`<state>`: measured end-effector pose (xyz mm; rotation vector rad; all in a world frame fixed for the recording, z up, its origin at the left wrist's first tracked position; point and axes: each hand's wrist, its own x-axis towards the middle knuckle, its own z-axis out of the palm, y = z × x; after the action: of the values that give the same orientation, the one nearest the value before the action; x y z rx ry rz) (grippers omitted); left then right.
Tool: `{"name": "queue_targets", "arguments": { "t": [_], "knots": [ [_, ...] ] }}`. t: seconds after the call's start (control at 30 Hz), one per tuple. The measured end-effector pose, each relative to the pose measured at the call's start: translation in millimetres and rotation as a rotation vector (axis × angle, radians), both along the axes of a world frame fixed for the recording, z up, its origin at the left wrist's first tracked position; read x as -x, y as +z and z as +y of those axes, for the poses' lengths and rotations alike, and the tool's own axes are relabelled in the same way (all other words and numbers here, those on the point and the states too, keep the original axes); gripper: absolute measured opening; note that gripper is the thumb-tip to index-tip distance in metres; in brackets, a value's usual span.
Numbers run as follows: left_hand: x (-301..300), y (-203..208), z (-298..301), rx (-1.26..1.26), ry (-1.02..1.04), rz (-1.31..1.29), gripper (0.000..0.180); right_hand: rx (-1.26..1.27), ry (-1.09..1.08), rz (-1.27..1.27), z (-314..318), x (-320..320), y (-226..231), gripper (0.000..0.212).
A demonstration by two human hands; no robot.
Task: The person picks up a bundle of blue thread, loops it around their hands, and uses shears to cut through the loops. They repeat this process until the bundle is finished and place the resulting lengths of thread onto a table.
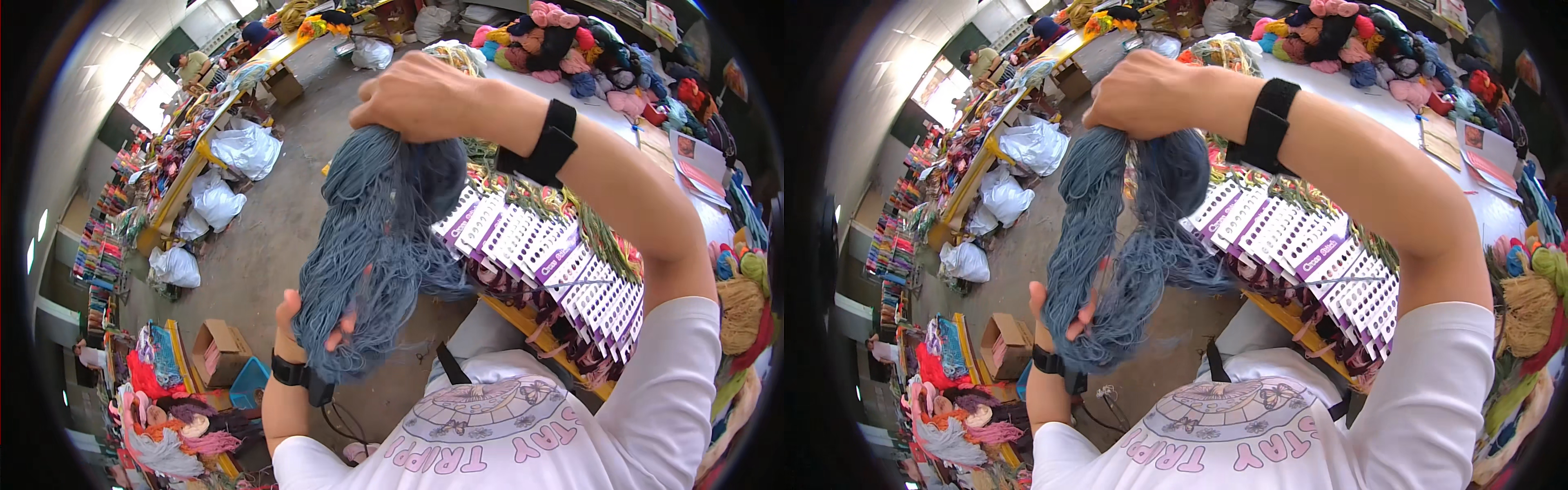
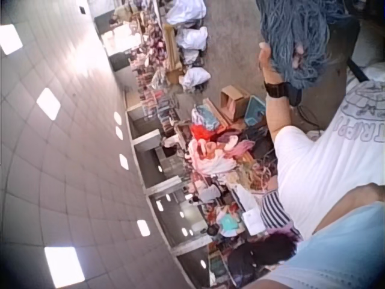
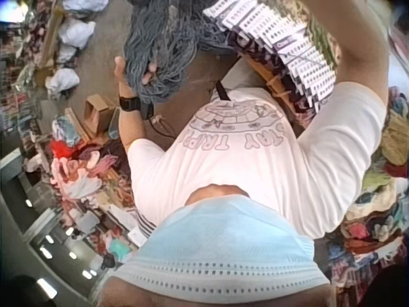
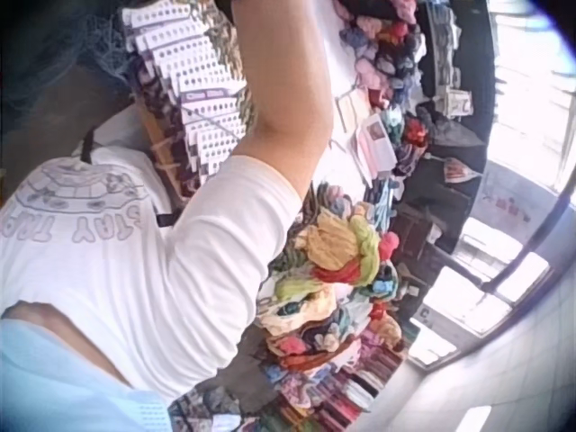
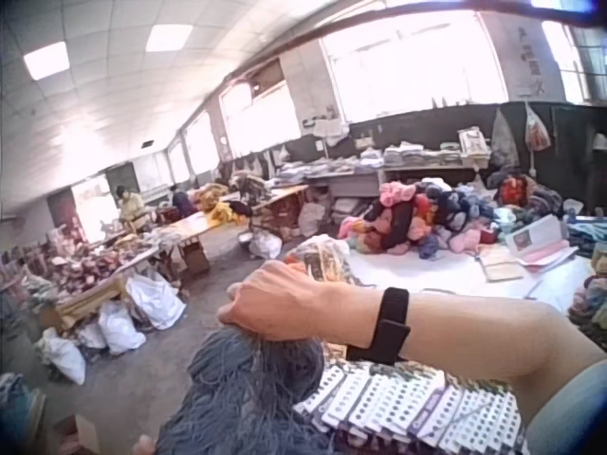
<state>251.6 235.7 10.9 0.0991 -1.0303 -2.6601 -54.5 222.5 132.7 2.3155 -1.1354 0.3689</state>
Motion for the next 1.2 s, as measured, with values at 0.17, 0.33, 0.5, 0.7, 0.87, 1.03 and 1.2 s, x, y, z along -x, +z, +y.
{"name": "queue_targets", "arguments": {
  "t": [0.17, 0.33, 0.5, 0.7, 0.87, 1.03, 1.2],
  "knots": [
    [-2, -8, 10, -0.122, -0.381, -0.141, 0.099, 0.344, 0.016, 0.143, -10, 42, 13, 0.018],
    [1, 23, 24, 0.006, -0.313, -0.142, 0.087, 0.338, -0.056, 0.084, -8, 35, 10, 0.025],
    [11, 56, -23, 0.986, 0.648, -0.378, 0.076, 0.104, 0.063, -0.268, 23, -33, 28, 0.028],
    [39, 55, -53, 0.745, 0.196, -0.177, 0.075, 0.043, 0.105, -0.242, 12, -56, 14, 0.030],
    [59, 66, -66, 0.578, -0.160, 0.138, 0.054, -0.093, 0.172, -0.498, 10, -24, -19, 0.039],
    [61, 75, -69, 0.356, -0.041, 0.384, 0.073, -0.619, 0.239, -1.149, 25, -20, -43, 0.026],
    [80, 93, -60, 0.259, -0.188, 0.414, 0.085, -1.239, 0.513, -1.669, 53, -65, -70, 0.021]
  ]
}}
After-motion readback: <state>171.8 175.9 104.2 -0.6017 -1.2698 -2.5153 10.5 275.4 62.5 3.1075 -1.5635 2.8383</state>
